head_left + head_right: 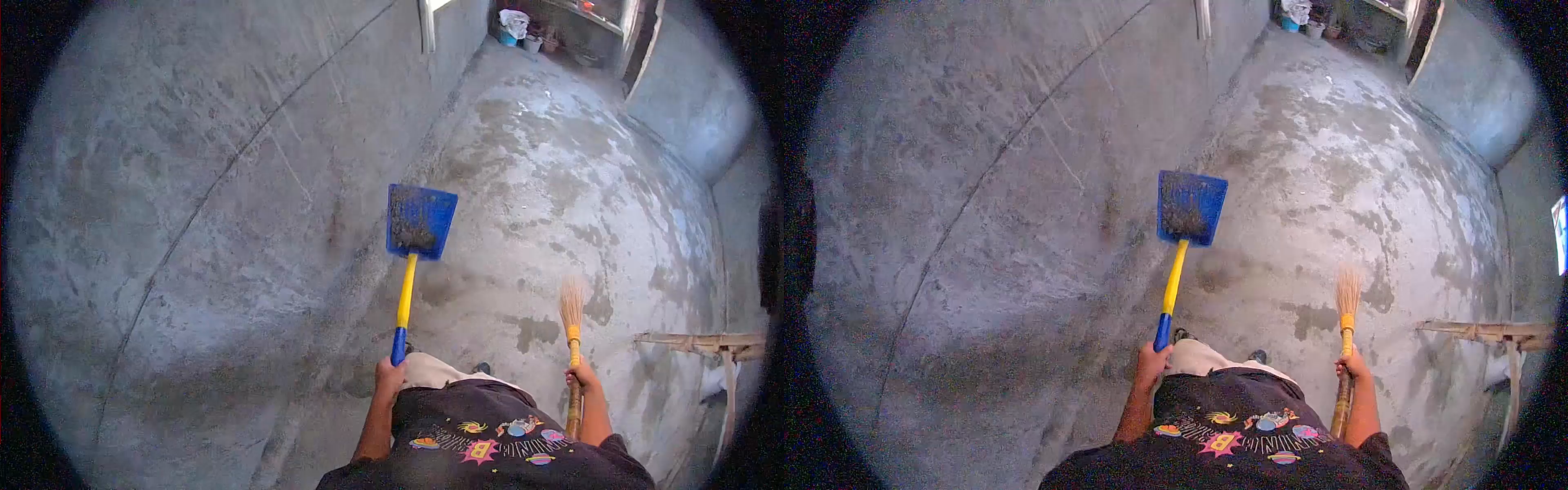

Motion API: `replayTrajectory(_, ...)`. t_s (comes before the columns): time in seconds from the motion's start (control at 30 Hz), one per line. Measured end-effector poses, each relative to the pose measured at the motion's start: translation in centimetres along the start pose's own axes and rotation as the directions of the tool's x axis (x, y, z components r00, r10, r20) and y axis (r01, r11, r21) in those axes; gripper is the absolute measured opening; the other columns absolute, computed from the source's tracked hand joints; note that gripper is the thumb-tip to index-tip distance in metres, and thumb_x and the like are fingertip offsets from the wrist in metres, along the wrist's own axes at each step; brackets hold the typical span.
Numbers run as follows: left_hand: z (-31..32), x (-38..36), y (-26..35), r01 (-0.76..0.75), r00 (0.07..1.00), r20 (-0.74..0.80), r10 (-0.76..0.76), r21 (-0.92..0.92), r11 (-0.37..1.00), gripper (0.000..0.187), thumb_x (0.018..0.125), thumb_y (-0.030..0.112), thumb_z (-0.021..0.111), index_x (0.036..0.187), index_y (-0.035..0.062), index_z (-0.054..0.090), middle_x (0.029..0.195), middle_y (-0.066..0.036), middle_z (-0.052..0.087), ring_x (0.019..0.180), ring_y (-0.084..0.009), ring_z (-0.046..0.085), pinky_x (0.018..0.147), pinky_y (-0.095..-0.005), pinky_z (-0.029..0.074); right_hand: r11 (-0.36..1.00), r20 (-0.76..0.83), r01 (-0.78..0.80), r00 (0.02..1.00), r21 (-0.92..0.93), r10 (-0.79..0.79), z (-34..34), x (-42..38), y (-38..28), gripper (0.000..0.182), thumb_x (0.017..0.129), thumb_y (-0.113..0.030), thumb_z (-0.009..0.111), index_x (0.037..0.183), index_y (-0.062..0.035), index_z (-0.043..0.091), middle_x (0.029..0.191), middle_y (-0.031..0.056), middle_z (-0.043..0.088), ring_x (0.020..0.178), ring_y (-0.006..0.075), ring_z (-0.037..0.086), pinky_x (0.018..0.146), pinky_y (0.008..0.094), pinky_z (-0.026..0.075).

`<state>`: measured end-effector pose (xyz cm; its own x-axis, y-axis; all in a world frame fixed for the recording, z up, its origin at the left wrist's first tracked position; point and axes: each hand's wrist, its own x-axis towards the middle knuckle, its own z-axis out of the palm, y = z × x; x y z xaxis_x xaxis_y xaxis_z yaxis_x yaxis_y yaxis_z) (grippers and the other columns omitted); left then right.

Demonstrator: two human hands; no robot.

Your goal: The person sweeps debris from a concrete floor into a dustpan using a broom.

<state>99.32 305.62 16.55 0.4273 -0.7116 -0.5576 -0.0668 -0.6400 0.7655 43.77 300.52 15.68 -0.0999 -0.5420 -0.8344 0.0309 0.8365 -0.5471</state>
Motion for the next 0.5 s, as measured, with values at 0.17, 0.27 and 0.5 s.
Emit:
replayTrajectory(0.17, 3.7, -2.1, 3.0, -0.130, 0.991, 0.010, 0.131, -0.072, 0.989, 0.025, 0.075, 0.019, 0.067, 0.079, -0.0016, 0.054, 0.057, -0.003, 0.052, 0.046, -0.0131, 0.054, 0.043, -0.0288, 0.046, 0.996, -0.016, 0.043, 0.999, 0.079, -0.042, -1.2, -6.1, 4.5, 0.062, 0.070, 0.012, 0.049, 0.118, -0.0182, 0.024, 0.063, 0.0090, 0.046, 0.042, 0.0168, 0.048, 0.037, 0.0332, 0.044)
replayTrajectory(0.27, 6.0, -2.7, 3.5, -0.137, 0.987, 0.065, 0.145, -0.121, 0.983, 0.022, 0.076, 0.018, 0.066, 0.078, -0.0007, 0.054, 0.058, -0.003, 0.052, 0.045, -0.0127, 0.052, 0.043, -0.0287, 0.047, 0.994, 0.003, -0.015, 1.000, 0.104, 0.015, -2.7, -8.0, 8.6, 0.055, 0.070, 0.012, 0.051, 0.111, -0.0176, 0.029, 0.060, 0.0063, 0.044, 0.042, 0.0168, 0.048, 0.037, 0.0335, 0.044)
replayTrajectory(0.5, 8.8, -5.3, 6.1, -0.120, 0.978, 0.153, 0.145, -0.158, 0.980, 0.018, 0.078, 0.014, 0.064, 0.073, -0.0001, 0.054, 0.059, -0.002, 0.051, 0.046, -0.0106, 0.052, 0.041, -0.0270, 0.048, 0.957, -0.117, -0.287, 0.953, -0.034, 0.281, -6.1, -8.3, 18.9, 0.040, 0.069, 0.012, 0.054, 0.093, -0.0118, 0.033, 0.055, 0.0081, 0.047, 0.040, 0.0200, 0.048, 0.038, 0.0371, 0.044)
